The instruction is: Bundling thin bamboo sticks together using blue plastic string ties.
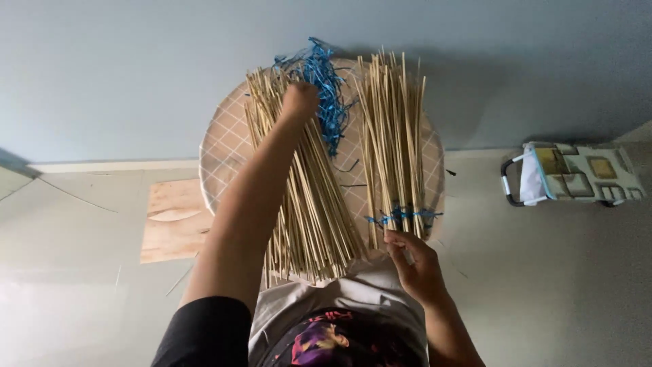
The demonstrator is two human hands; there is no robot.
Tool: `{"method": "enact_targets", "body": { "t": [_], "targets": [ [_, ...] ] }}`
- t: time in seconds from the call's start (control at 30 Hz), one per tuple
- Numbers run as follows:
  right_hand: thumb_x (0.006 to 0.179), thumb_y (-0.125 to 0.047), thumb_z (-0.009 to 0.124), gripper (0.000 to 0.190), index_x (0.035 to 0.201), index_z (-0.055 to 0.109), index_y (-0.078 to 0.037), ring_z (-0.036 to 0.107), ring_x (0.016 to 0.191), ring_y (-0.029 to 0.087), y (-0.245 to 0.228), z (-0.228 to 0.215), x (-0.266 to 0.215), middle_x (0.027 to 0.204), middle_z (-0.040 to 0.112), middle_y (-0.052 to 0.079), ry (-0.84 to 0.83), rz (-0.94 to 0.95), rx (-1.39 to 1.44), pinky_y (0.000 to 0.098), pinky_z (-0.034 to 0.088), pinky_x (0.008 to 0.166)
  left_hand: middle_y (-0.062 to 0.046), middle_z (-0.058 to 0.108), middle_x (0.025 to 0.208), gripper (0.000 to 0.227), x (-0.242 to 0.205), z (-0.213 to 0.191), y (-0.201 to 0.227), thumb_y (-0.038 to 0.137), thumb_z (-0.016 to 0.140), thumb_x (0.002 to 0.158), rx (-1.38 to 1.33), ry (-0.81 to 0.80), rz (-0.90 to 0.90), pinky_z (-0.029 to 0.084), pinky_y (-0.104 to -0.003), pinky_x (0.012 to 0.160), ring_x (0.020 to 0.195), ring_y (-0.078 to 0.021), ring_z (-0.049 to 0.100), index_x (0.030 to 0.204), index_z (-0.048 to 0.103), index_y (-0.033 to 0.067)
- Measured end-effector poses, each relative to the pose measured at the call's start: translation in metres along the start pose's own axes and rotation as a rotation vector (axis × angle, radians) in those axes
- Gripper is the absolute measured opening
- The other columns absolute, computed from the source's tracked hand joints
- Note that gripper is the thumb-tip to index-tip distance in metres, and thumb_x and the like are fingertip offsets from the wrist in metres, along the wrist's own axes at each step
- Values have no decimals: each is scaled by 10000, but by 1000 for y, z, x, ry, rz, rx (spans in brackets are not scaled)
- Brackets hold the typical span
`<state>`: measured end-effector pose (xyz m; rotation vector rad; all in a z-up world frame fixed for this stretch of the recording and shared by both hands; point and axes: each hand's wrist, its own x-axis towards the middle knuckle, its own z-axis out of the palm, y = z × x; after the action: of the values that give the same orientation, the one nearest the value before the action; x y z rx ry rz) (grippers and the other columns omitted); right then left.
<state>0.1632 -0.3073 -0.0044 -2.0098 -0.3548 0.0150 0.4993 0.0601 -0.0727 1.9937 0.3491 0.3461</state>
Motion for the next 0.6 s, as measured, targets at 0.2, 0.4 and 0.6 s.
{"method": "enact_targets", "body": {
  "t": [0.2, 0.4, 0.6],
  "targets": [
    [984, -186, 682, 241, 1153, 767, -36, 743, 813, 276, 16, -18, 9, 917, 769, 154, 123, -168, -14, 423, 576, 745, -126, 745, 845, 391, -51, -60, 15, 263, 610, 970, -1, -56, 119, 614, -442, 707, 786, -268, 772, 1253, 691, 6],
    [978, -281, 728, 200, 1095, 776, -127, 718, 689, 209, 14, -6, 41, 820, 729, 52, 171, -315, -737, 322, 560, 565, -139, 725, 852, 281, -194, -135, 72, 170, 673, 981, -163, -113, 203, 568, -296, 704, 769, -194, 718, 1209, 721, 14],
    [945, -427, 618, 409, 1050, 705, -42, 753, 766, 404, 25, 14, 62, 856, 722, 175, -143, 63, -933, 534, 601, 642, -207, 688, 901, 332, -353, -155, 77, 201, 613, 1015, -424, -159, -11, 524, -407, 806, 852, -272, 609, 1205, 711, -53]
  ]
}}
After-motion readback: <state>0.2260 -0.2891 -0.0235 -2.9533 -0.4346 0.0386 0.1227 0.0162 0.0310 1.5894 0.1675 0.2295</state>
